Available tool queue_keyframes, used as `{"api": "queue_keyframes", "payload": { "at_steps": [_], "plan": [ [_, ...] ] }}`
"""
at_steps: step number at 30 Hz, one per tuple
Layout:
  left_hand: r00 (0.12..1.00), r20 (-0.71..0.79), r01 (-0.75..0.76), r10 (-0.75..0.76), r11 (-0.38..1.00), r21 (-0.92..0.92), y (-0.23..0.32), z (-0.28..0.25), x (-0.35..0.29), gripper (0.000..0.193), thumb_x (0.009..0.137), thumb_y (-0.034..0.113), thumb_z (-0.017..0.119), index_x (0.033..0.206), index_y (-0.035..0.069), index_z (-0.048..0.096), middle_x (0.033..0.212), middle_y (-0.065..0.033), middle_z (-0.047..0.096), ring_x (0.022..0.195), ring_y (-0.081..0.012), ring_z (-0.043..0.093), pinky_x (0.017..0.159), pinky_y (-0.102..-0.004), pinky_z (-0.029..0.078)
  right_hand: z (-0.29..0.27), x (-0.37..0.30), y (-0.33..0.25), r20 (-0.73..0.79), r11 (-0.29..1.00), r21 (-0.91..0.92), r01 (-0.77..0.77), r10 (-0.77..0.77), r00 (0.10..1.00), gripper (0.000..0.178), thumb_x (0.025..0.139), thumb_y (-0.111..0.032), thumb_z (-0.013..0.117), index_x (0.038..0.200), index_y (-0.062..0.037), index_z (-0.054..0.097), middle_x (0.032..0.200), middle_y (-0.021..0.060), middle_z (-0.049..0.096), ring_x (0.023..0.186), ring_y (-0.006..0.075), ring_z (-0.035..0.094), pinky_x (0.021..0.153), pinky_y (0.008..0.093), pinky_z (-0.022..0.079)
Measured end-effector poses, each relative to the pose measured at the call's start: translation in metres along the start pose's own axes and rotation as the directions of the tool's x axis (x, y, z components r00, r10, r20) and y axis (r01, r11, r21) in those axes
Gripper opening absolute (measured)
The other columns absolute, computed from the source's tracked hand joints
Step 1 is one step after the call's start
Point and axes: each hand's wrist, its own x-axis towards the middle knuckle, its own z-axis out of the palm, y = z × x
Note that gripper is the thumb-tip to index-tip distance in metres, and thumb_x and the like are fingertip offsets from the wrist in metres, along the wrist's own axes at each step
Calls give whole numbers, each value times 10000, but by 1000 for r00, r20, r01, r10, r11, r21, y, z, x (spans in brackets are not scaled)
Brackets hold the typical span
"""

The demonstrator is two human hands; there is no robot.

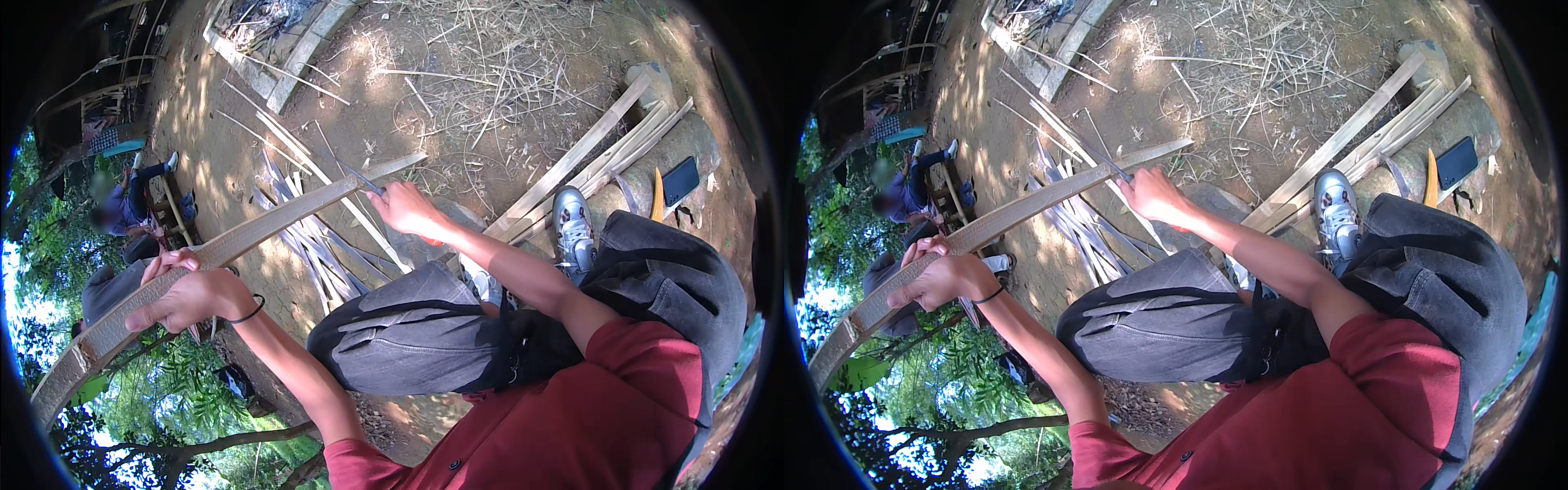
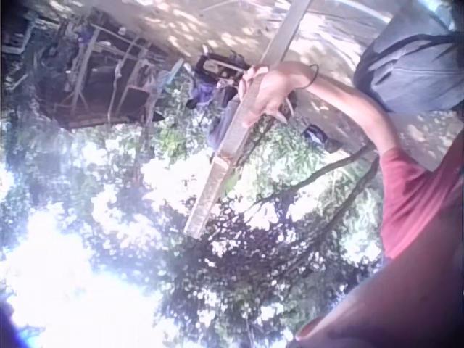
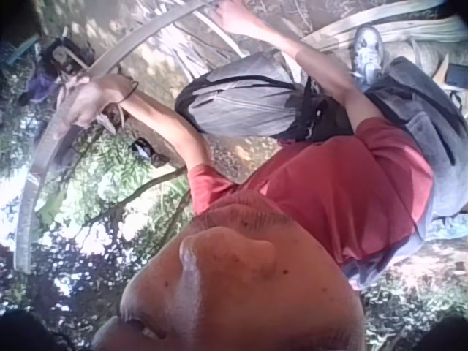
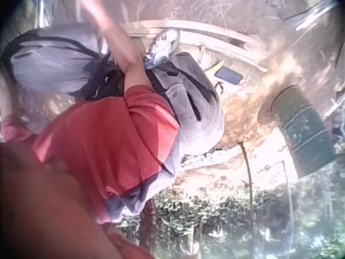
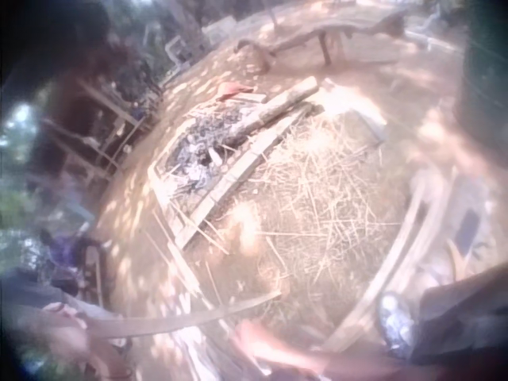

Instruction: The person shaves a thin strip of bamboo using a knife while holding the strip by hand.

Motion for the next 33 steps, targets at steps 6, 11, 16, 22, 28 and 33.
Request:
{"api": "queue_keyframes", "payload": {
  "at_steps": [6,11,16,22,28,33],
  "plan": [
    [1000,0,19,-19,1000,-4,-1,-1,3,896,879,734,174,746,-91,497,550,-161,497,394,-209,434,360,-273,399,-1,-17,-35,-21,989,30,148,-147,989,386,954,-305,509,840,60,563,492,162,554,457,337,592,483,464,470],
    [998,-69,-6,3,999,-42,3,6,0,825,880,725,268,685,-55,453,534,-135,448,387,-195,414,328,-264,347,-3,23,40,11,997,-74,-22,23,1000,520,959,-340,494,612,41,564,501,169,572,435,323,589,467,455,474],
    [993,-113,17,-22,999,-44,10,10,-2,810,884,710,302,678,-57,458,554,-142,469,391,-192,407,323,-257,345,-6,-8,-43,-7,991,-6,135,-135,991,460,960,-341,496,748,56,589,501,168,572,426,324,582,462,446,472],
    [996,-91,-15,11,999,-45,3,6,4,853,880,731,232,670,-58,479,499,-154,452,366,-194,408,330,-253,357,14,7,22,20,999,-54,5,-4,1000,384,967,-321,498,911,56,546,475,87,547,398,230,573,398,397,438],
    [998,-61,-21,19,999,-29,-10,8,7,863,876,736,233,675,-64,488,476,-152,440,360,-198,405,335,-258,360,10,15,24,-42,993,67,-94,97,994,536,969,-358,464,604,21,564,447,155,530,419,300,587,443,437,454],
    [997,-69,-32,32,999,0,4,12,-3,870,878,737,222,668,-64,489,467,-147,427,361,-194,399,331,-257,364,3,-18,-61,-63,962,-14,272,-272,960,445,975,-322,469,825,79,591,496,169,570,428,310,594,462,448,481]
  ]
}}
